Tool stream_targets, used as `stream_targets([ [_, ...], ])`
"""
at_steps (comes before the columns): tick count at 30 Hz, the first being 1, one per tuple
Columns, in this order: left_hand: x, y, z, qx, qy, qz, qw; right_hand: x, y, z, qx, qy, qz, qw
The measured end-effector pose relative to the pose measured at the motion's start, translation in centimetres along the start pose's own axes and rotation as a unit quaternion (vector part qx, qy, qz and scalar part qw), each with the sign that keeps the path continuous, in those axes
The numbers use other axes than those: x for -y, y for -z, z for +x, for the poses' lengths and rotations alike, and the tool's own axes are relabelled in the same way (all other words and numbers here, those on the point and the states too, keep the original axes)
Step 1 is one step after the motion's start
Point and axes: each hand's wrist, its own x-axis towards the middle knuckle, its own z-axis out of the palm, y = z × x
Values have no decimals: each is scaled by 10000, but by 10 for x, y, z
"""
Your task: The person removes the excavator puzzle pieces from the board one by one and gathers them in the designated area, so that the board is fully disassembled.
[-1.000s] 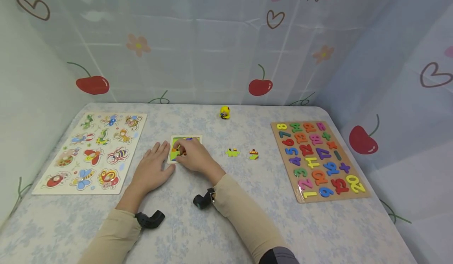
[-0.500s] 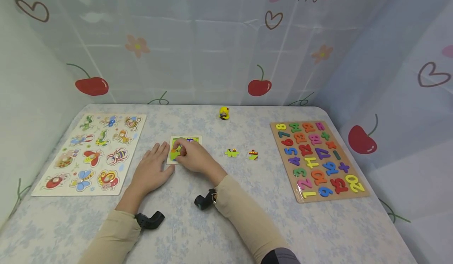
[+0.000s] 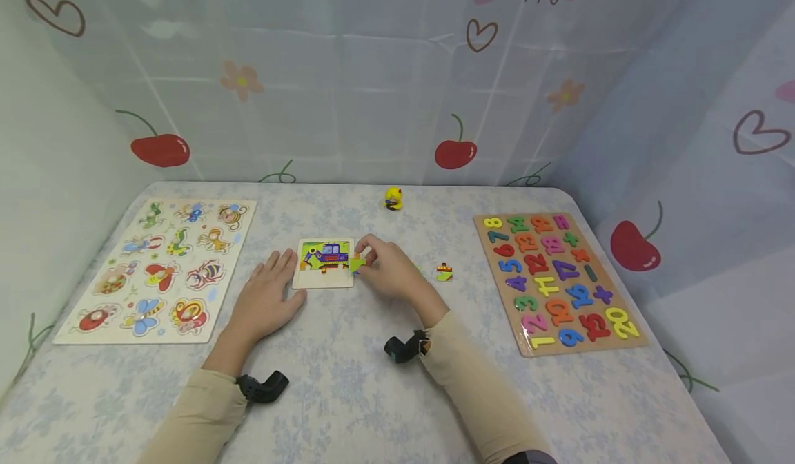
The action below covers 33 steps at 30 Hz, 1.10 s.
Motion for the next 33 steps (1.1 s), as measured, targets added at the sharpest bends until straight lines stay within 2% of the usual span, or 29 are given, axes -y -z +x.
stream_targets([
  [4,0,1,0,-7,-21,4,10000,-13,9,-6,-67,-169,-185,9997],
  [8,-1,2,-1,-24,-20,13,10000,-20,11,-8,-93,-163,-320,9993],
  [20,-1,0,-2,-71,-42,-21,10000,-19,5,-8,-380,-571,-1174,9907],
  [27,-1,-1,-2,-109,-36,-12,9999,-18,4,-6,-528,-401,-1792,9816],
  [33,-2,0,-1,-101,-38,-37,9999,-20,4,-7,-470,-247,-2193,9742],
])
